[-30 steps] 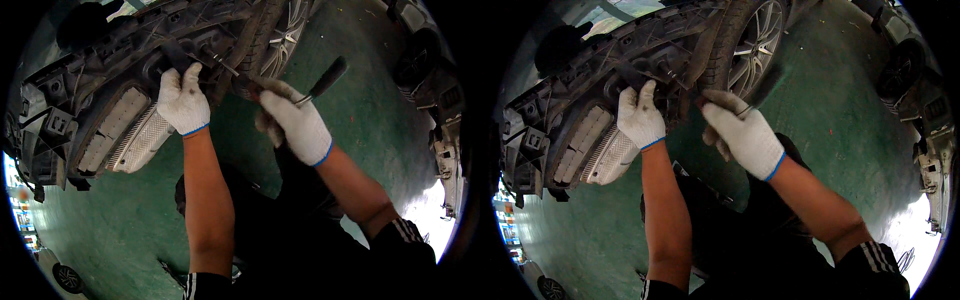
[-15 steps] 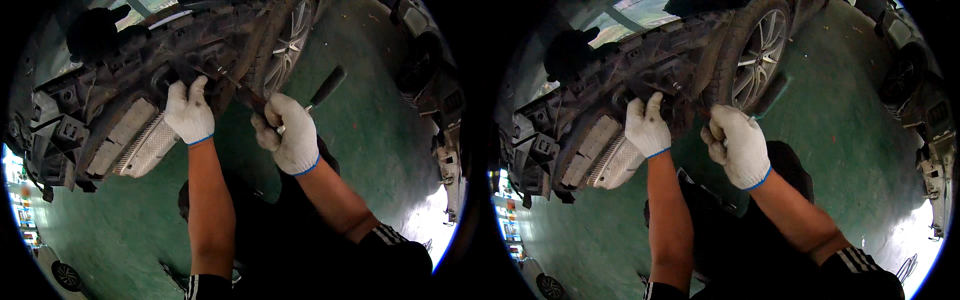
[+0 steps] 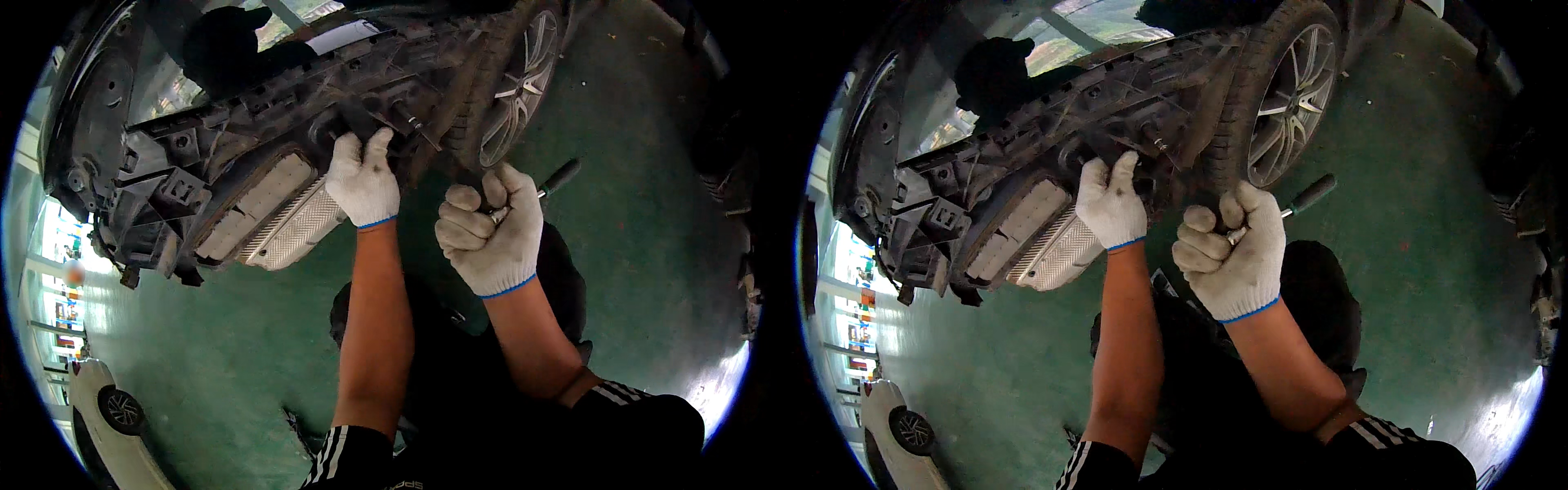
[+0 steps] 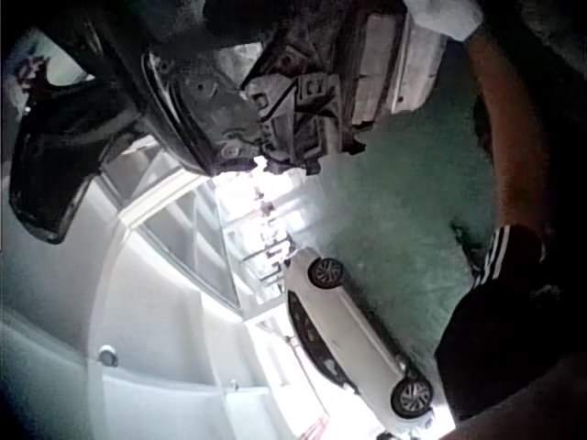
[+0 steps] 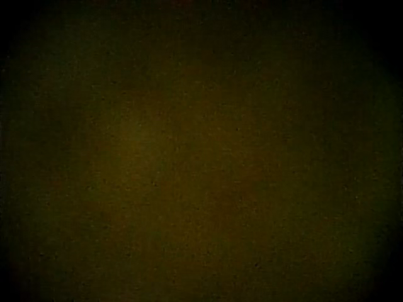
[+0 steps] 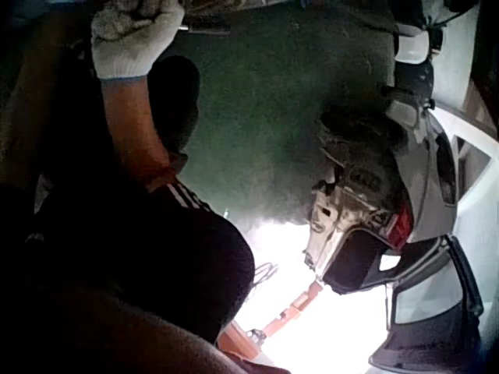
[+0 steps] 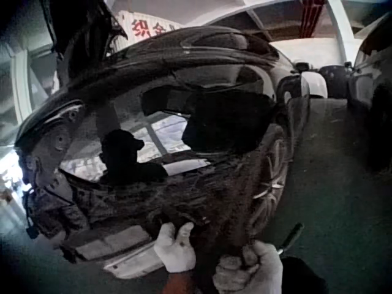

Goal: The person collects small fasteners from a container and the floor, then uses a ratchet to tighten bolts on the front bumper of a black car. The person works on the lower section of the bumper, securing the plastic trim to the vehicle's frame.

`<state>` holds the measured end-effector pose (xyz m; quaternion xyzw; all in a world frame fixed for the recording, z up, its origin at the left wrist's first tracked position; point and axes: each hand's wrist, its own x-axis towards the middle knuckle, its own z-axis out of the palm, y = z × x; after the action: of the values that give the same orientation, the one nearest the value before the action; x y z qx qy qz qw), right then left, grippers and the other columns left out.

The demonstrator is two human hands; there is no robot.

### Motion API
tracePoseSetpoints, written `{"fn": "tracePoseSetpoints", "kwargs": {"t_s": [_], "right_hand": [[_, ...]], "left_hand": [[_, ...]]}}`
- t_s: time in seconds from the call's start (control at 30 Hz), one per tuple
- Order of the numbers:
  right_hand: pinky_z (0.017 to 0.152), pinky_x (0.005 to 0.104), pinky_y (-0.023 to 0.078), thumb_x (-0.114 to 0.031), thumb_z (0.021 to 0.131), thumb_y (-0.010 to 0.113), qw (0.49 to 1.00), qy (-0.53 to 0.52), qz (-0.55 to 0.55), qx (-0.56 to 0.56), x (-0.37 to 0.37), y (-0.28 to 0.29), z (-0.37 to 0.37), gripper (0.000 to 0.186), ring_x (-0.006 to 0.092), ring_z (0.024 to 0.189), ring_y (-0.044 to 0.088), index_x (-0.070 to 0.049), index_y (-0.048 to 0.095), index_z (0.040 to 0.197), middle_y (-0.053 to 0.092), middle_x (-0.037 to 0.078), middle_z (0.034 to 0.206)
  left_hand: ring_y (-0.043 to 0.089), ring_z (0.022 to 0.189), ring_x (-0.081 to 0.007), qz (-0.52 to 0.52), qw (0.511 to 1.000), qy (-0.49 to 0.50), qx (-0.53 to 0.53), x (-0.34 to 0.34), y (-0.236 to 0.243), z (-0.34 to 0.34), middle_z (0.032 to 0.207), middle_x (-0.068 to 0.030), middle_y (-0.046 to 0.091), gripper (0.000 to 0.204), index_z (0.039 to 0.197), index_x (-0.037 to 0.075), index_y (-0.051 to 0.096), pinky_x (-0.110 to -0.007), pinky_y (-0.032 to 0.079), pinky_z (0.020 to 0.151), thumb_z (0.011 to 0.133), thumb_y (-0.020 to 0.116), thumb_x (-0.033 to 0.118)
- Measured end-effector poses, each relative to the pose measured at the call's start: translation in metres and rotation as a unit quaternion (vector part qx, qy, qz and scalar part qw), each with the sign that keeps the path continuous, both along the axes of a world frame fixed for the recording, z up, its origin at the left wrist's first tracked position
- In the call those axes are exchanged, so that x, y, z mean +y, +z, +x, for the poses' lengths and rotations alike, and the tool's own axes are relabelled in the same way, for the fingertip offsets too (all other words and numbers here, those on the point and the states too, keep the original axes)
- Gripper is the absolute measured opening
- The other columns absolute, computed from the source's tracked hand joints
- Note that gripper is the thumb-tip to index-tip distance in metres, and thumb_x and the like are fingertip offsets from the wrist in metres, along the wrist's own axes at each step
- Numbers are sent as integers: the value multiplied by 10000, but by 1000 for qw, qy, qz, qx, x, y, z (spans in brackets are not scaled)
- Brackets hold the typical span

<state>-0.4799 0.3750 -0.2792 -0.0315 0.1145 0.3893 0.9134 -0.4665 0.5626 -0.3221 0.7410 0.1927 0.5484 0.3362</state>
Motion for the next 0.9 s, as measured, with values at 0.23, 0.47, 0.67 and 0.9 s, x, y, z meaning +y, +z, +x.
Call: {"fn": "tracePoseSetpoints", "kwargs": {"t_s": [0.23, 0.47, 0.67, 0.9], "right_hand": [[522, 258, 310, -425, 1045, 593, 997, 54, -8, -47, -16, -1, 13, 402, 115, 568, 382, -173, 529, 739, 633, 125, 885], [599, 321, 427, -377, 1018, 618, 960, 24, -179, -216, -35, -11, 7, 320, 183, 625, 509, -90, 582, 881, 649, 210, 944], [569, 310, 424, -344, 999, 587, 913, 95, -218, -331, -72, -38, 8, 321, 182, 593, 528, -54, 577, 860, 665, 227, 911], [593, 278, 445, -320, 992, 643, 851, 160, -233, -442, -90, -75, 10, 279, 148, 652, 570, -50, 661, 926, 713, 177, 949]], "left_hand": [[533, 637, -217, 18, 998, -1, 56, -1, 10, -2, 742, -181, 615, 241, 930, -29, 682, -342, 520, 665, 900, 851, 141], [630, 805, -148, -90, 988, -89, 86, -4, 22, -15, 927, -141, 759, 278, 1078, -47, 711, -302, 535, 800, 946, 830, 166], [696, 896, -253, -108, 991, -48, 61, -6, -8, -43, 1053, -123, 751, 440, 1224, -13, 709, -376, 567, 832, 955, 815, 319], [520, 704, -154, -693, 685, -206, -92, -6, -33, -78, 816, -18, 551, 133, 1038, 92, 618, -332, 371, 594, 1015, 630, 223]]}}
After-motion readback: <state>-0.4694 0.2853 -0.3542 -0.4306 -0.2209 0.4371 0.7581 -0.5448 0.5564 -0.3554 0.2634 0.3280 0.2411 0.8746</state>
